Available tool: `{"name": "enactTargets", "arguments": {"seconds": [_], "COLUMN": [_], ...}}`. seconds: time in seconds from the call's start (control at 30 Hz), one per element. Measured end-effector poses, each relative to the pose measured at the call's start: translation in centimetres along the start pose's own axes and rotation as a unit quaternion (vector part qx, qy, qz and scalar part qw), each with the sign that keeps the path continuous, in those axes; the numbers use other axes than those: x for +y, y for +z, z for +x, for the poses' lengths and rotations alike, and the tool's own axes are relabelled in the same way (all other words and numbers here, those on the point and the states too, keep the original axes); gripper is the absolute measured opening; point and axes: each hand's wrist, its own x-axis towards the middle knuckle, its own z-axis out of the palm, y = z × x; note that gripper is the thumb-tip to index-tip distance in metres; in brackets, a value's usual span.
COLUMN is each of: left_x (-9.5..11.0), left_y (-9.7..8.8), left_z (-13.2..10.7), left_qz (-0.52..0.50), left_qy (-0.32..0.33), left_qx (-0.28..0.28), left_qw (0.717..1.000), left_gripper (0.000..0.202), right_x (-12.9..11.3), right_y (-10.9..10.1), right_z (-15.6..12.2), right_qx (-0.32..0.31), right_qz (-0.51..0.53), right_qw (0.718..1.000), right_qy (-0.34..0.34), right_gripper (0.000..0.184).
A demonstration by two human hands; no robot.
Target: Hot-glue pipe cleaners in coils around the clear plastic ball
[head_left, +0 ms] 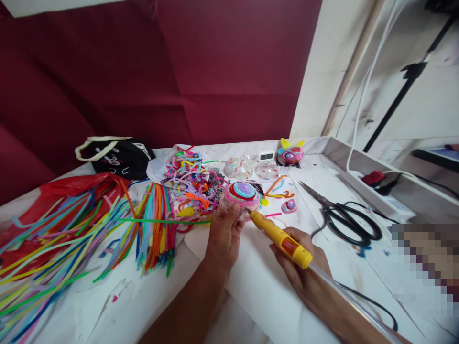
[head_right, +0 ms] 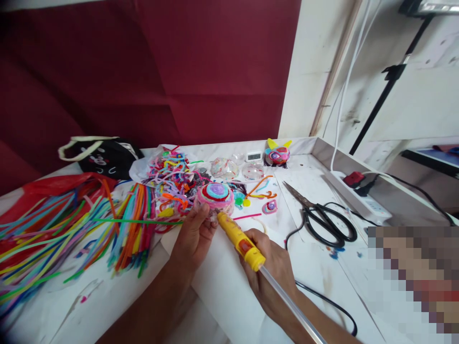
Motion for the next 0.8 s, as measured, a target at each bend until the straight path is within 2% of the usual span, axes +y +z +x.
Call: {"name": "enactTargets", "arguments": {"seconds": [0.8], "left_x": [-0.17], "left_y": [-0.18], "left_z": [0.03], "left_qz": [-0.002], "left_qy": [0.001], "left_qx": [0.001], "left_qw": [1.0], "left_gripper": [0.041], "right_x": [0.1], "right_y": [0.13], "right_z": [-0.18], "right_qx": [0.009], "right_qz": [0.006], "right_qw": [1.0], "right_qy": [0.005], "right_gripper": [0.018]}}
